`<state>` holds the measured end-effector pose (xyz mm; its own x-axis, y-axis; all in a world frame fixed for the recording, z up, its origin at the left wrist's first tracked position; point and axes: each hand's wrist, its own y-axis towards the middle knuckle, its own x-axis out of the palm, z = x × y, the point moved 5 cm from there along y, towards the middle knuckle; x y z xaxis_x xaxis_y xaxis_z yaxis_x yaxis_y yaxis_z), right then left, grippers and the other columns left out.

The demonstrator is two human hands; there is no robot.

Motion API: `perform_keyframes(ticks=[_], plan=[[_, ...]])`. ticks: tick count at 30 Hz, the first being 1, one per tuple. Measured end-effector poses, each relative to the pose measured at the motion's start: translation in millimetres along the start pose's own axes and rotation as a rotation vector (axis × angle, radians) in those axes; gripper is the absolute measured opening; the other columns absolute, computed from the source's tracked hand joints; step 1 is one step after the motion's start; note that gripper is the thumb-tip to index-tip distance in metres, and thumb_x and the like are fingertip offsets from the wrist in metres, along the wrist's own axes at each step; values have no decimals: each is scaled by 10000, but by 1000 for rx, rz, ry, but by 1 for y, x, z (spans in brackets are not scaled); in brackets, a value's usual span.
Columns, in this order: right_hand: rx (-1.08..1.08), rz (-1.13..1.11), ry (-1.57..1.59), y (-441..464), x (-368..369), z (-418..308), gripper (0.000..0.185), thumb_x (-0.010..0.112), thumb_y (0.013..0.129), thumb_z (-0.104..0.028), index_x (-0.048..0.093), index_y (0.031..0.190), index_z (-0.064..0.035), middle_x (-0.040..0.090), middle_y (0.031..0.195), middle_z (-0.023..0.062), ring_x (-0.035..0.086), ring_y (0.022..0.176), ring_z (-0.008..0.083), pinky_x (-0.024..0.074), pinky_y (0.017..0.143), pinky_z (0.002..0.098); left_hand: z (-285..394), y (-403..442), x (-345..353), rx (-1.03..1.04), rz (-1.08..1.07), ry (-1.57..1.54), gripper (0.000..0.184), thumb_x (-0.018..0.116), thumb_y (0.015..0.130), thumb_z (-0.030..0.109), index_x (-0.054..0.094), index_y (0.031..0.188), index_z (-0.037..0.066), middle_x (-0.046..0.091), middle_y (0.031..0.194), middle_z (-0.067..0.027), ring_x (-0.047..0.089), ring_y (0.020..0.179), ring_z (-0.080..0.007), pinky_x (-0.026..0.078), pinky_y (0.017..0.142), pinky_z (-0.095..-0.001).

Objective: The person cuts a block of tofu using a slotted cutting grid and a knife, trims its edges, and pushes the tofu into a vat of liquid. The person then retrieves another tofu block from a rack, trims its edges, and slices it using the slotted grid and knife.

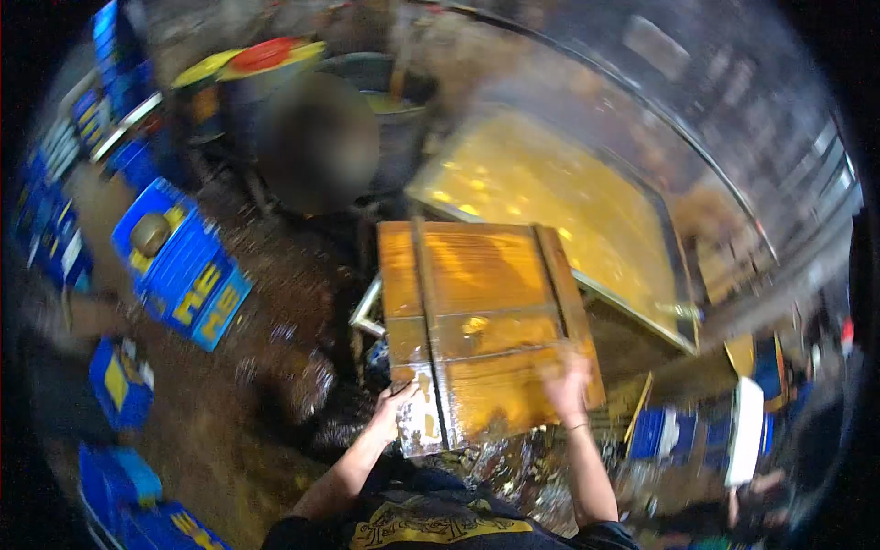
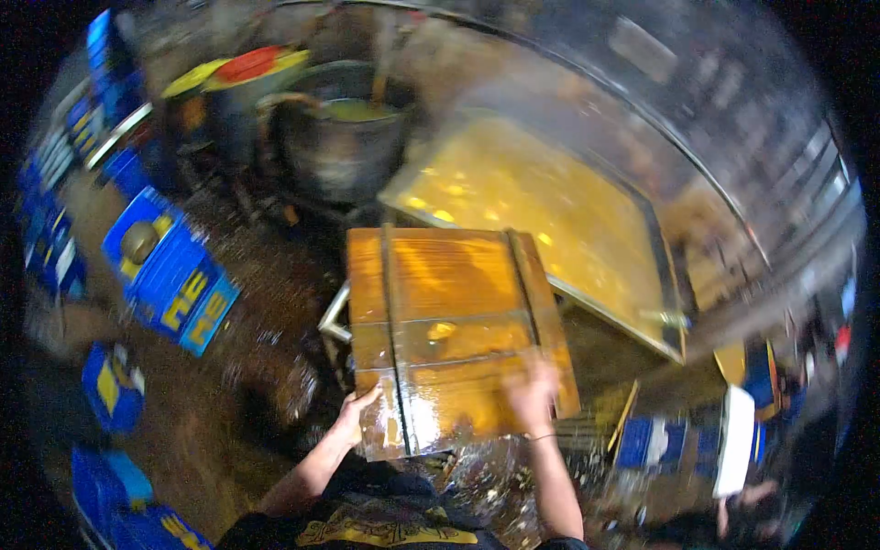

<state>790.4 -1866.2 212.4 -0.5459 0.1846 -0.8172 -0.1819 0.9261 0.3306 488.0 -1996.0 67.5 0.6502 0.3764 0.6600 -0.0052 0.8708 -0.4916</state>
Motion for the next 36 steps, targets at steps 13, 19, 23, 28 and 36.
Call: perform_keyframes(ticks=[13, 19, 23, 28, 36], plan=[[70, -632, 188, 8, 35, 190, 393, 568, 969, -375, 652, 1265, -130, 517, 708, 72, 376, 615, 187, 382, 552, 385, -16, -260, -57, 631, 523, 311, 568, 798, 800, 183, 538, 1270, -4, 651, 1155, -59, 579, 1044, -147, 456, 938, -303], [-545, -984, 369, -65, 93, -144, 293, 622, 942, -347, 676, 1117, -118, 545, 702, 64, 434, 629, 189, 417, 579, 366, -152, -539, -112, 892, 978, 115, 490, 734, 863, 169, 548, 1289, 14, 646, 1199, -51, 593, 1062, -128, 471, 926, -305], [-813, -1287, 368, -230, 114, -327, 281, 640, 927, -355, 667, 1033, -96, 567, 720, 54, 471, 651, 180, 432, 602, 363, -335, -682, -160, 611, 1466, 111, 528, 710, 876, 271, 542, 1303, 9, 639, 1222, -114, 592, 1115, -200, 438, 979, -333], [-1033, -1598, 274, -457, 117, -450, 298, 663, 909, -365, 656, 928, -68, 595, 742, 41, 518, 679, 169, 451, 630, 359, -542, -779, -150, 1197, 1438, -213, 474, 685, 892, 205, 547, 1301, 8, 607, 1287, -139, 567, 1183, -248, 400, 1032, -347], [-1077, -2086, 566, -732, 111, -623, 298, 733, 838, -345, 695, 881, -53, 653, 853, 7, 585, 802, 150, 468, 767, 363, -523, -982, -90, 1079, 2083, -427, 370, 696, 871, 63, 610, 1230, 35, 676, 1126, -33, 602, 1017, -142, 474, 922, -332]])
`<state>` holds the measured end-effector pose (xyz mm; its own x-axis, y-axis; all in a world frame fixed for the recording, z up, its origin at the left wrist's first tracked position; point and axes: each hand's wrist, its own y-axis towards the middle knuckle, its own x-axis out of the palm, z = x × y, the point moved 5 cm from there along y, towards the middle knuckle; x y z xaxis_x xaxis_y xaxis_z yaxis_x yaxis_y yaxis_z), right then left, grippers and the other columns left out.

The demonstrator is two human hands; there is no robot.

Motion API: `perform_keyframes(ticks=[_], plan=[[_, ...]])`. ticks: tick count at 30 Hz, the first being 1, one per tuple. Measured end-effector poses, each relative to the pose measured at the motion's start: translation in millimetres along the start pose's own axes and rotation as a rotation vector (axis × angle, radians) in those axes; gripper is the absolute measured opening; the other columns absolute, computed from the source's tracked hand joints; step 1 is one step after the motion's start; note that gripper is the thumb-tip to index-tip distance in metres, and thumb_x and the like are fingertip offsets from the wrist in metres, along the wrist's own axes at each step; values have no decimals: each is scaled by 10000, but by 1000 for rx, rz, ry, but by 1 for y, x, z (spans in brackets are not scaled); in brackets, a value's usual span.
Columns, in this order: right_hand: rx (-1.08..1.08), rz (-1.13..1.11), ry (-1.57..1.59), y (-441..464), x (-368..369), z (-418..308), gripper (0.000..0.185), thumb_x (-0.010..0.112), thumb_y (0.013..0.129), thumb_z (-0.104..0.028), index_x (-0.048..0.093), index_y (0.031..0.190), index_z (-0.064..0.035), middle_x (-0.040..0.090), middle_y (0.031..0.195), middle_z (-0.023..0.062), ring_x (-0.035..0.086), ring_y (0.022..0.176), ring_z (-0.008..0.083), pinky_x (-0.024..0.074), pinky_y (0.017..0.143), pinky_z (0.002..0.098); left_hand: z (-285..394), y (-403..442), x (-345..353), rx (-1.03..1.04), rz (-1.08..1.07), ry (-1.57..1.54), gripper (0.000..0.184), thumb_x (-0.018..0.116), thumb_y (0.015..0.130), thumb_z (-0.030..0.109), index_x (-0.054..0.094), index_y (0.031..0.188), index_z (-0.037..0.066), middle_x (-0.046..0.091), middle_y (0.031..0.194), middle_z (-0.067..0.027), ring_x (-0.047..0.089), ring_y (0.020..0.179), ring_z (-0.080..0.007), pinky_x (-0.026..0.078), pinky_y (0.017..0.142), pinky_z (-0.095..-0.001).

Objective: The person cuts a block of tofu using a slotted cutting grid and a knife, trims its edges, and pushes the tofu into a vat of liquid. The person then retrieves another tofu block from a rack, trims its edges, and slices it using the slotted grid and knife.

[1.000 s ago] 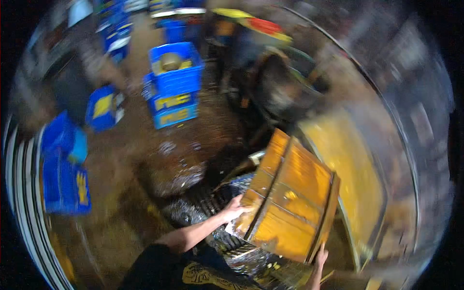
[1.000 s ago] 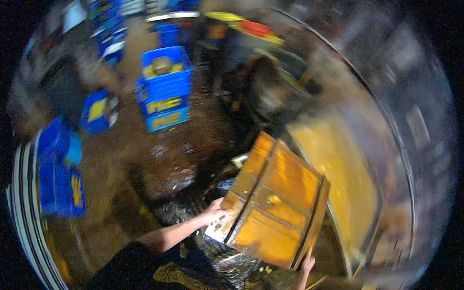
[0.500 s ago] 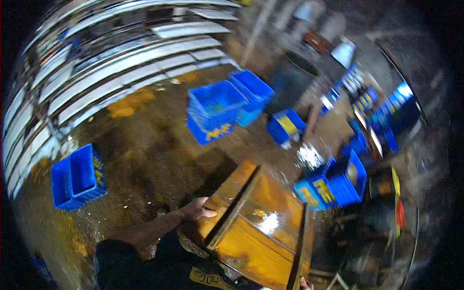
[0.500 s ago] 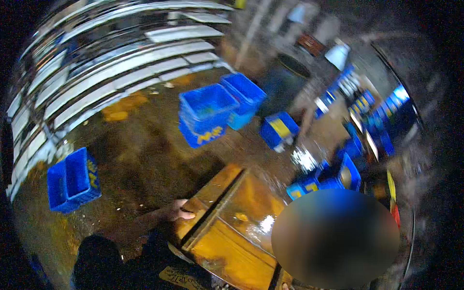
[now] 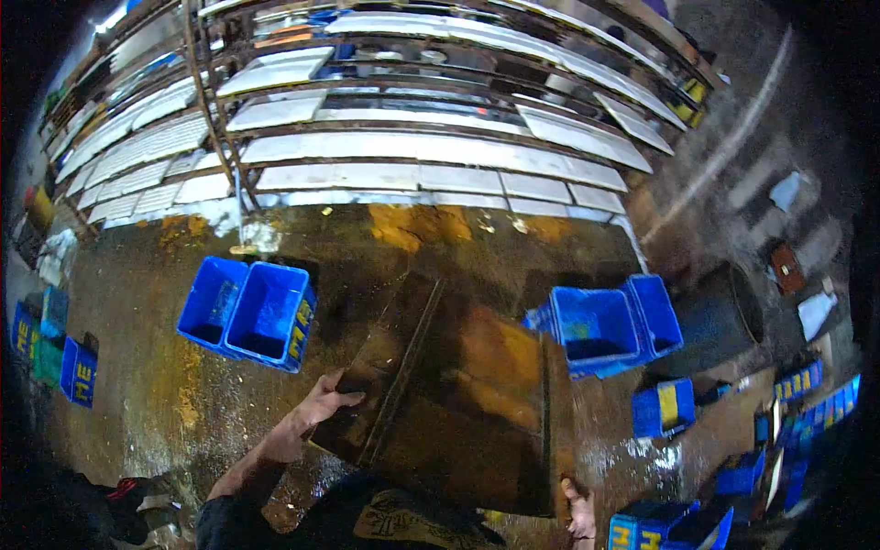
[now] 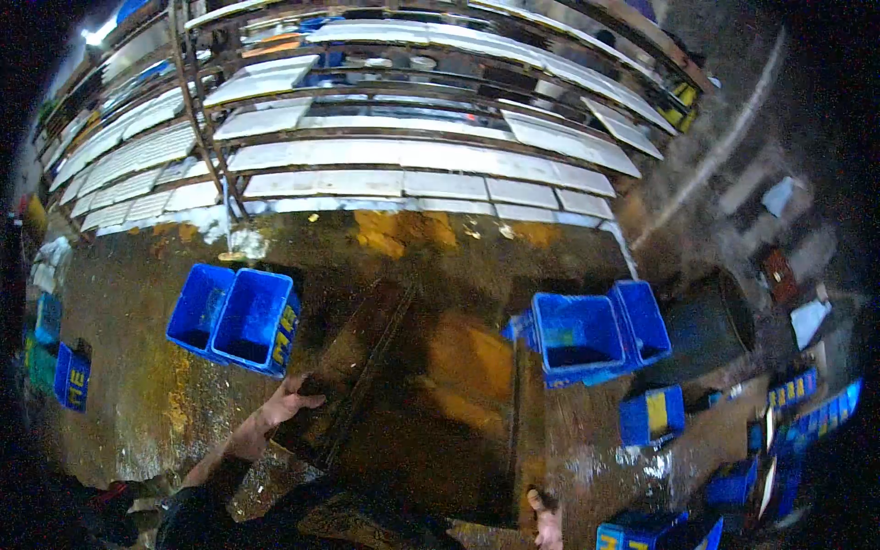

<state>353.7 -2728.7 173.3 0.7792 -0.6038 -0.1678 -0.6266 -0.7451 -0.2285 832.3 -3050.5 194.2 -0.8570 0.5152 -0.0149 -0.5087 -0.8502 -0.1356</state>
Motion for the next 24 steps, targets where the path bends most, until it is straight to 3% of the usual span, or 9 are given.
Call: perform_keyframes(ticks=[2, 3, 6, 8, 10, 14, 18, 22, 24], plan=[[257, 26, -284, 67, 25, -43, 310, 778, 799, -311, 696, 927, -41, 655, 890, 14, 574, 807, 149, 464, 758, 344, -1, 50, -18, -63, 70, -37, 402, 714, 856, 70, 602, 1241, 41, 672, 1127, -19, 594, 986, -122, 475, 900, -305], [272, 93, -156, 109, 30, -29, 783, 827, 733, -412, 458, 1287, 0, 548, 1247, 99, 489, 1177, 216, 366, 1041, 374, 14, 72, -21, -42, 102, -95, 424, 720, 855, 94, 594, 1256, 41, 666, 1136, -21, 585, 1016, -124, 463, 913, -298], [208, -19, -262, 240, 55, -66, 702, 847, 739, -311, 469, 1249, -12, 554, 1187, 83, 502, 1153, 217, 382, 1019, 347, 73, 133, -41, 6, 285, 11, 447, 721, 846, 92, 585, 1268, 36, 659, 1149, -31, 561, 1067, -122, 446, 944, -303], [50, -146, 191, 307, 96, -111, 437, 773, 822, -117, 515, 1161, -18, 574, 1099, 53, 537, 1049, 164, 458, 874, 292, 89, 171, -58, -81, 307, -115, 502, 724, 837, 100, 549, 1300, 12, 632, 1204, -57, 538, 1126, -134, 431, 985, -328], [-285, 78, -331, 371, 140, -168, 196, 759, 843, -218, 631, 840, -69, 582, 834, -40, 523, 802, 118, 427, 742, 270, 121, 189, -72, 16, 373, -615, 588, 734, 819, 104, 494, 1343, -14, 599, 1254, -80, 543, 1129, -170, 436, 994, -349], [-241, -398, -195, 500, 273, -256, 353, 757, 851, -231, 636, 1083, 5, 630, 965, 36, 551, 889, 131, 440, 796, 278, 57, 274, -160, -76, 677, -171, 571, 754, 836, 122, 449, 1288, -50, 576, 1254, -155, 551, 1156, -222, 475, 975, -376], [-137, -141, -84, 601, 407, -280, 467, 754, 849, -304, 622, 1179, -1, 651, 1086, 83, 588, 977, 167, 460, 865, 320, 107, 367, -244, 67, 852, -87, 379, 769, 844, 169, 587, 1092, -52, 666, 1026, -91, 616, 896, -148, 507, 789, -300], [-228, -106, -109, 720, 561, -298, 527, 818, 781, -367, 659, 1090, 29, 672, 967, 57, 614, 935, 187, 445, 913, 347, 104, 497, -379, 53, 876, 28, 384, 781, 813, 211, 654, 1052, -61, 696, 1001, -99, 627, 875, -171, 500, 783, -318], [-287, -425, 1, 788, 648, -306, 510, 833, 750, -410, 698, 1008, 9, 668, 958, 45, 593, 956, 188, 448, 861, 350, 77, 567, -458, 153, 897, 29, 398, 777, 813, 220, 658, 1070, -60, 695, 1026, -113, 628, 916, -192, 498, 819, -326]])
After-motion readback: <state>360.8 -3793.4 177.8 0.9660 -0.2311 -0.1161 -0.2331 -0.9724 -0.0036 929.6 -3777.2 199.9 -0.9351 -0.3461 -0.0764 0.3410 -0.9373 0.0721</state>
